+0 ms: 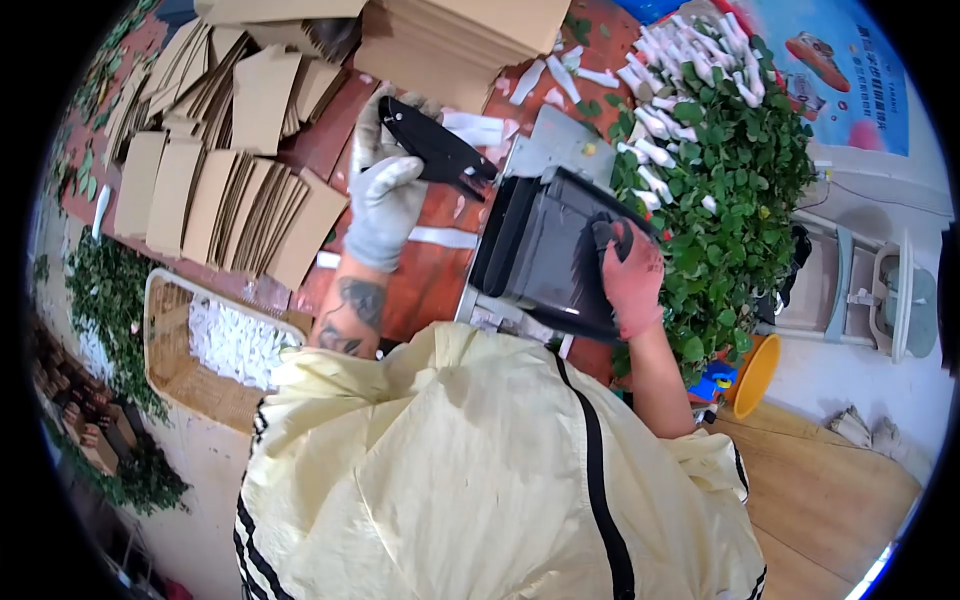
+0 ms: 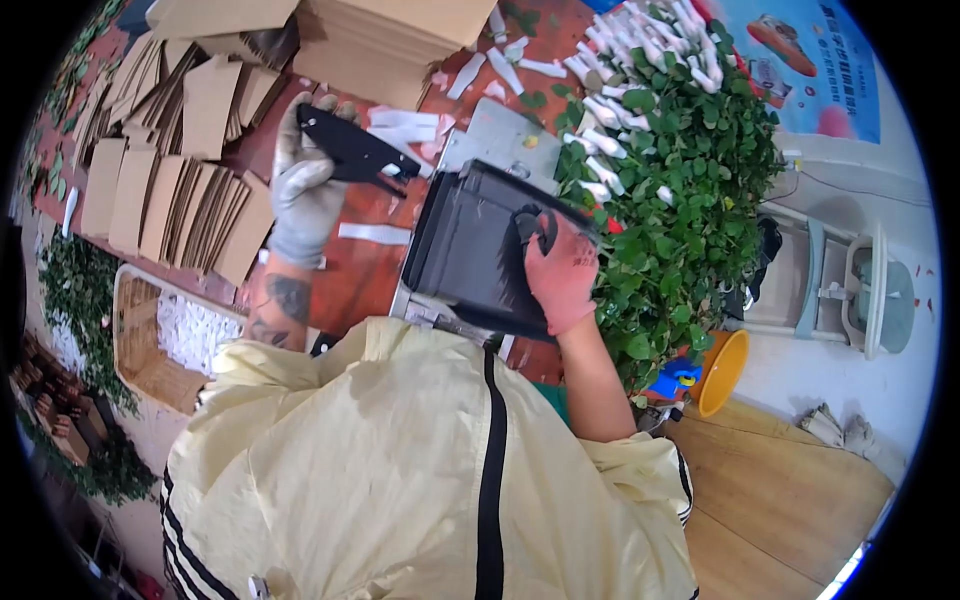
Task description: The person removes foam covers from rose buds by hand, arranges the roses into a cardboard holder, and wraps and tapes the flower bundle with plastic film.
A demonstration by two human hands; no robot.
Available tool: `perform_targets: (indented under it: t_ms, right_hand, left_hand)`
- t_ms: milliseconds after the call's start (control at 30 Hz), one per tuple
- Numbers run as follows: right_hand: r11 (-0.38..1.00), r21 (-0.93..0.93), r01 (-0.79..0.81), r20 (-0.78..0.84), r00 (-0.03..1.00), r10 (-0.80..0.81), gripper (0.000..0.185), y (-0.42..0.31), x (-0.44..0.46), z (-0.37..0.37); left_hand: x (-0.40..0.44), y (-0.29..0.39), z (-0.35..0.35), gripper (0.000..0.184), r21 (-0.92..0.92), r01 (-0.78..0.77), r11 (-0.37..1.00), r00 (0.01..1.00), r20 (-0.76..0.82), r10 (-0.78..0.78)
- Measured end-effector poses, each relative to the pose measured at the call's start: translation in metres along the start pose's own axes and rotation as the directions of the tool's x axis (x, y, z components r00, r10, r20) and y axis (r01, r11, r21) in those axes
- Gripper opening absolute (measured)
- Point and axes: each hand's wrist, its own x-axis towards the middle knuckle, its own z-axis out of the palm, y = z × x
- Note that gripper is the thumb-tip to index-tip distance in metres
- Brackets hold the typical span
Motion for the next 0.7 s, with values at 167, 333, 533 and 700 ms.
perform_targets:
  t_ms: [167,333,533,700]
  right_hand:
    - [0.999,0.052,0.01,0.033,0.999,-0.012,0.029,-0.002,0.001,-0.003]
    - [1.0,0.015,-0.009,0.064,0.998,0.008,0.029,-0.005,0.002,-0.006]
    - [0.999,0.052,0.012,-0.016,1.0,-0.011,0.029,-0.002,0.003,0.0]
    - [0.997,0.072,-0.035,0.01,0.999,0.035,0.031,0.002,0.003,0.004]
  left_hand:
    - [-0.075,0.031,0.022,0.085,0.143,0.115,0.983,0.993,-0.012,-0.115]
    - [-0.104,0.015,0.027,0.088,0.07,0.126,0.99,0.988,-0.102,-0.118]
    - [-0.102,0.003,0.018,0.09,-0.026,0.065,0.998,0.992,-0.103,-0.067]
    - [-0.109,0.008,0.005,0.089,-0.226,0.119,0.967,0.987,-0.079,-0.14]
